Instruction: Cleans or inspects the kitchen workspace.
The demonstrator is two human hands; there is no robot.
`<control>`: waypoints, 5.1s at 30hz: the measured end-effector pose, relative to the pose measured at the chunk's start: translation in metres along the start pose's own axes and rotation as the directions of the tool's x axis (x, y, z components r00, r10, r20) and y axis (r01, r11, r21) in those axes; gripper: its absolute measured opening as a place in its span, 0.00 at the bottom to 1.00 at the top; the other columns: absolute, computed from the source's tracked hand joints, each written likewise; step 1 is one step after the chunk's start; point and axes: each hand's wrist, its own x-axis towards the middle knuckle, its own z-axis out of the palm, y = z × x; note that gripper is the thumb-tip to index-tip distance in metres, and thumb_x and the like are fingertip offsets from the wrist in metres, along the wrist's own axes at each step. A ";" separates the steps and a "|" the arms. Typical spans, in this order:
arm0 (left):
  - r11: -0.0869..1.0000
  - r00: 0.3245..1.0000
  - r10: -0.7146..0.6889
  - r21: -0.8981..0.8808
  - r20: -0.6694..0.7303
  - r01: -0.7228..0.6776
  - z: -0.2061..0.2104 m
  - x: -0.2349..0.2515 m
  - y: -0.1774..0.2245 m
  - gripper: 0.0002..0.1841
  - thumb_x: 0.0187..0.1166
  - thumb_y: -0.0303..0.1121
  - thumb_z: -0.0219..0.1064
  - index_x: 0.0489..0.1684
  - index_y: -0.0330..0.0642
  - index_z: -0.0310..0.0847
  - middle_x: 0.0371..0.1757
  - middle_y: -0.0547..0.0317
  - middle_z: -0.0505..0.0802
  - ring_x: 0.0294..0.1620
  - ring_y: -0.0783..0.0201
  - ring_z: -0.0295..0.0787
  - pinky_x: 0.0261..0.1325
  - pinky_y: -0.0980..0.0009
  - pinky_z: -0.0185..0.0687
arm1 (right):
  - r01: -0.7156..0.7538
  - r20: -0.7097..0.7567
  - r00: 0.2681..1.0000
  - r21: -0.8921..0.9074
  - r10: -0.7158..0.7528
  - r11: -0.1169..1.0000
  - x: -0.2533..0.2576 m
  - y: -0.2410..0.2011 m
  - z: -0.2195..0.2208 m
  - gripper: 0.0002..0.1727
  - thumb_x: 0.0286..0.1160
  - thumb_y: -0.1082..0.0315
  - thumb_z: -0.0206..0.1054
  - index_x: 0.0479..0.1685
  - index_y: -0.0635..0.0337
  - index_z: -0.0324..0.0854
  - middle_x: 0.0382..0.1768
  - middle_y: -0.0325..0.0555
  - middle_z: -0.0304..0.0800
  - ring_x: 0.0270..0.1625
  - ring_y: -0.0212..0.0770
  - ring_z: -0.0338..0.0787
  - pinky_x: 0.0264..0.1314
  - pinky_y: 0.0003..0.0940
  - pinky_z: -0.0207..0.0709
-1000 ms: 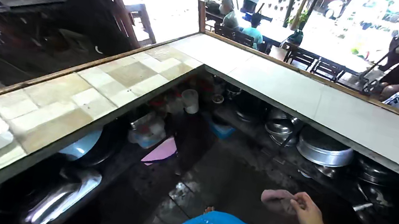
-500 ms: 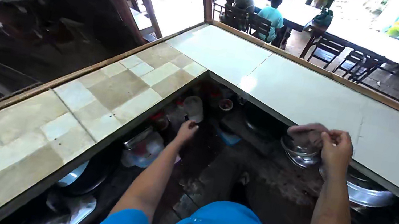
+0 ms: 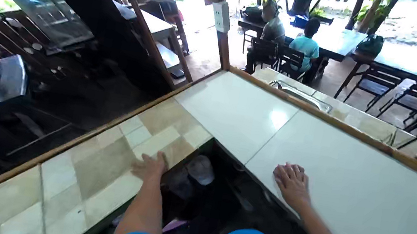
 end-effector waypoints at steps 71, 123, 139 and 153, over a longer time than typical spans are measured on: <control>0.983 0.988 -0.154 0.104 -0.010 0.155 0.018 0.024 0.005 0.50 0.82 0.71 0.44 0.96 0.40 0.43 0.92 0.23 0.46 0.93 0.26 0.36 0.87 0.27 0.30 | -0.500 -0.217 0.859 -0.171 0.463 0.849 0.315 0.076 -0.043 0.40 0.92 0.43 0.35 0.97 0.55 0.39 0.96 0.58 0.33 0.97 0.59 0.34 0.92 0.67 0.22; 0.988 0.991 -0.134 0.075 0.008 0.133 0.016 0.025 0.001 0.51 0.81 0.71 0.44 0.95 0.39 0.43 0.92 0.21 0.44 0.93 0.25 0.33 0.88 0.27 0.28 | -0.497 -0.255 0.856 -0.171 0.449 0.851 0.314 0.076 -0.041 0.41 0.91 0.42 0.35 0.97 0.57 0.40 0.96 0.59 0.35 0.97 0.59 0.37 0.92 0.68 0.25; 0.984 0.989 -0.145 0.105 -0.002 0.145 0.020 0.027 0.000 0.51 0.81 0.72 0.43 0.95 0.39 0.43 0.92 0.22 0.45 0.93 0.26 0.35 0.88 0.28 0.29 | -0.507 -0.257 0.853 -0.194 0.455 0.840 0.316 0.077 -0.040 0.41 0.91 0.41 0.34 0.97 0.57 0.40 0.96 0.57 0.36 0.97 0.58 0.38 0.92 0.67 0.27; 0.987 0.991 -0.131 0.090 -0.001 0.131 0.018 0.026 0.000 0.50 0.82 0.71 0.43 0.95 0.39 0.43 0.92 0.21 0.44 0.93 0.25 0.34 0.87 0.27 0.28 | -0.492 -0.266 0.856 -0.154 0.443 0.857 0.314 0.076 -0.041 0.41 0.91 0.42 0.36 0.96 0.59 0.42 0.95 0.59 0.37 0.97 0.60 0.38 0.92 0.68 0.26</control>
